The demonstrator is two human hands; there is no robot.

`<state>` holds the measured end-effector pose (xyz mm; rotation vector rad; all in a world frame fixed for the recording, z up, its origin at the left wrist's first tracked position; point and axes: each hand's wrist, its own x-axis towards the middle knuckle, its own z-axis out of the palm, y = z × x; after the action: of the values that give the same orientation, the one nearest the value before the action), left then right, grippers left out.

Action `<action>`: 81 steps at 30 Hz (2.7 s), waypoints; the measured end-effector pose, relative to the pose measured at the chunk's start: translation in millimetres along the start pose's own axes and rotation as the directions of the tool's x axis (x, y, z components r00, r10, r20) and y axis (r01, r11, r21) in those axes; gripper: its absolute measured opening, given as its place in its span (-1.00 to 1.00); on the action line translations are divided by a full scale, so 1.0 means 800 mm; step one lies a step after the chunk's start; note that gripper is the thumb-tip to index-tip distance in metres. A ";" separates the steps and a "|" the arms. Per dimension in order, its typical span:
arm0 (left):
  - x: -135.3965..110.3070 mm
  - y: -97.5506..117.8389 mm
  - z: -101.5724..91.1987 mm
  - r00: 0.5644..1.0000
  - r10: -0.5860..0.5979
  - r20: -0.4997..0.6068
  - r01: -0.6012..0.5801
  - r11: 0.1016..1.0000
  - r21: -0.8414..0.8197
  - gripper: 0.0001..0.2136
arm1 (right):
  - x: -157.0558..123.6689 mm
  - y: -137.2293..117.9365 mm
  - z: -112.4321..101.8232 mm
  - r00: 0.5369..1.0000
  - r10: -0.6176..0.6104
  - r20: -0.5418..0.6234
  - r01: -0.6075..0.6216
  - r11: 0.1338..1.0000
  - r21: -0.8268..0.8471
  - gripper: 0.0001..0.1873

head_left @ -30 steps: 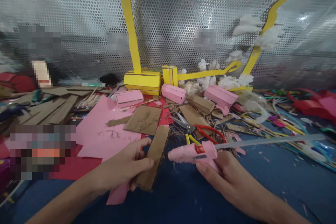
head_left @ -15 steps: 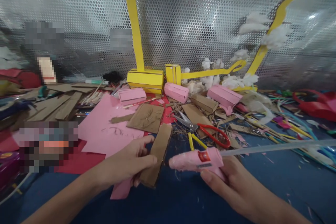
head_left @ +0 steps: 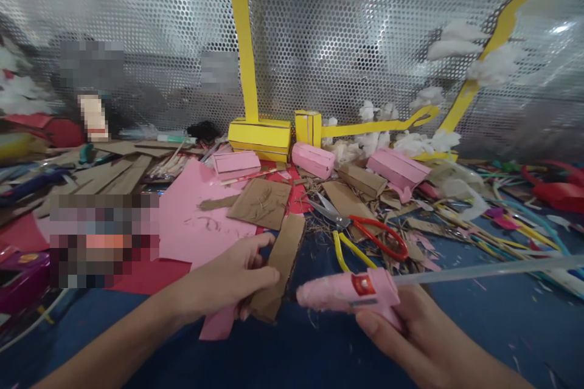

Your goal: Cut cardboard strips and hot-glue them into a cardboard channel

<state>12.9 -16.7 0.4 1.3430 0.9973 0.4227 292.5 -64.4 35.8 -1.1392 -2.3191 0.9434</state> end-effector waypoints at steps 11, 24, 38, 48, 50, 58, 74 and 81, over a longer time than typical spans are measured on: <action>0.000 -0.003 -0.002 1.000 -0.003 -0.021 0.003 1.000 0.026 -0.54 | -0.006 0.015 0.006 1.000 0.015 0.027 -0.016 0.998 0.064 -0.62; 0.000 -0.002 -0.002 1.000 -0.010 -0.014 0.010 1.000 0.004 -0.51 | 0.000 0.006 0.000 1.000 -0.012 0.023 0.012 0.999 -0.031 -0.62; 0.001 -0.006 -0.004 1.000 -0.004 0.001 0.004 1.000 -0.001 -0.53 | -0.005 0.007 0.001 0.999 -0.029 -0.039 0.027 0.999 -0.037 -0.68; 0.001 -0.002 -0.001 1.000 0.004 0.005 -0.004 1.000 -0.013 -0.51 | -0.006 0.005 0.007 0.996 0.016 0.092 -0.032 0.985 0.171 -0.66; 0.002 -0.002 -0.002 1.000 0.008 0.007 -0.008 1.000 -0.014 -0.52 | -0.006 0.004 0.009 0.996 0.027 0.081 -0.040 0.986 0.159 -0.67; 0.000 -0.005 -0.004 1.000 0.006 0.002 -0.006 1.000 0.005 -0.56 | -0.003 0.000 0.016 0.999 0.035 -0.037 -0.029 0.989 0.148 -0.70; -0.001 -0.001 -0.002 1.000 0.016 0.021 -0.016 1.000 -0.018 -0.59 | -0.005 0.026 0.009 0.998 -0.027 -0.050 0.024 0.999 -0.043 -0.62; 0.001 -0.004 -0.004 0.999 0.038 0.027 -0.037 0.999 -0.030 -0.65 | -0.004 0.029 0.013 0.974 -0.018 -0.227 -0.028 0.979 -0.200 -0.67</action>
<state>9.9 -15.2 -2.8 1.3394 0.9409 0.4441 300.6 -61.1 11.6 -1.2611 -2.2615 0.5528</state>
